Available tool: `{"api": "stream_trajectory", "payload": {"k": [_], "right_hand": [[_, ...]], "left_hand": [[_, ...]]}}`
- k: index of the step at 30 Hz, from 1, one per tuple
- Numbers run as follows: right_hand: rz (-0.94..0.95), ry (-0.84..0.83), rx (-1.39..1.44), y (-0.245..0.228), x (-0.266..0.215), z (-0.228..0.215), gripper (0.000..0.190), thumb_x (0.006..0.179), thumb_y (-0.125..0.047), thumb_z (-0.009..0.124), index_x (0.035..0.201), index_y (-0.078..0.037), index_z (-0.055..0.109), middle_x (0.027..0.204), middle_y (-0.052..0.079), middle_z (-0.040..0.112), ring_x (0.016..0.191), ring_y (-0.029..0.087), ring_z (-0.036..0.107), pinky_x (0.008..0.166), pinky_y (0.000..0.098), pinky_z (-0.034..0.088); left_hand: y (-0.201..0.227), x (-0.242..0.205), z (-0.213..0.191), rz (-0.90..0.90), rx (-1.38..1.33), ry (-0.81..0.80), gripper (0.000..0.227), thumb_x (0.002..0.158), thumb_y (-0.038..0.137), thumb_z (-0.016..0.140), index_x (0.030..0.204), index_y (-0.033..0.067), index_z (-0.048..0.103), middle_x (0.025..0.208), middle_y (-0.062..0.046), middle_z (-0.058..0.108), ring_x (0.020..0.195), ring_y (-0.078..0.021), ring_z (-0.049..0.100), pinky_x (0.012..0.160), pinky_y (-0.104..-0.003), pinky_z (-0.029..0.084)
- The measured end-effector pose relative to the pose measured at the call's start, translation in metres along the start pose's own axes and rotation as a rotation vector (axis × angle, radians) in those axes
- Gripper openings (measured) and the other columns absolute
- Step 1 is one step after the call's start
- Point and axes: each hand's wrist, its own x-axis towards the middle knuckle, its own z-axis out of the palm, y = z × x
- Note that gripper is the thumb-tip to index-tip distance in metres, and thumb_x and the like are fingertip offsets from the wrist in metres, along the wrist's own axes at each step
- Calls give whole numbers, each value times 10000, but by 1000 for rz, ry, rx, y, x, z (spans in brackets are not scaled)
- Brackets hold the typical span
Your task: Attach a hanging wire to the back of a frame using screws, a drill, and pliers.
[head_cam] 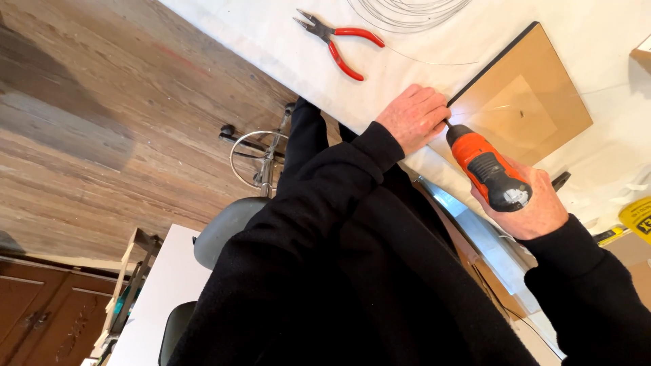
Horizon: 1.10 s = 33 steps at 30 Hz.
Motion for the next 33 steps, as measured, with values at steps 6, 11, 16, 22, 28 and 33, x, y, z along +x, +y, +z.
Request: {"api": "stream_trajectory", "payload": {"k": [6,11,16,22,28,33], "right_hand": [[-64,23,16,4,0,0,452,787,-205,771,1203,-55,678,772,192,702,697,339,714,691,413,556],[-30,-3,31,2,1,-1,445,783,-195,771,1195,-54,680,757,192,706,682,333,721,701,410,559],[-6,-20,14,0,2,-2,466,778,-200,777,1210,-57,677,756,194,710,676,334,717,697,409,559],[-19,-17,20,-1,2,-2,475,772,-198,775,1215,-58,677,772,193,715,689,339,722,701,413,559],[-63,32,20,6,-11,-2,502,776,-195,789,1245,-57,676,814,203,711,749,342,718,707,413,557],[-204,149,204,59,-60,2,495,786,-186,790,1248,-57,663,858,152,717,741,252,729,739,374,554]], "left_hand": [[0,0,2,-2,8,5,255,769,136,786,969,94,635,990,-41,582,994,-230,587,898,-371,465],[0,0,-2,-13,7,-1,258,767,130,788,973,94,637,985,-39,580,991,-228,587,893,-369,463],[0,0,0,-1,13,-11,263,765,128,789,977,93,637,985,-40,583,985,-230,589,885,-371,464],[-1,-1,2,-2,17,-11,265,768,130,796,976,93,636,986,-43,583,982,-235,590,884,-378,467],[2,1,-1,14,12,-2,234,786,136,780,969,89,643,978,-47,588,976,-236,598,874,-378,469],[10,3,-5,28,22,-33,179,830,140,768,959,88,656,965,-53,603,958,-240,608,867,-382,477]]}}
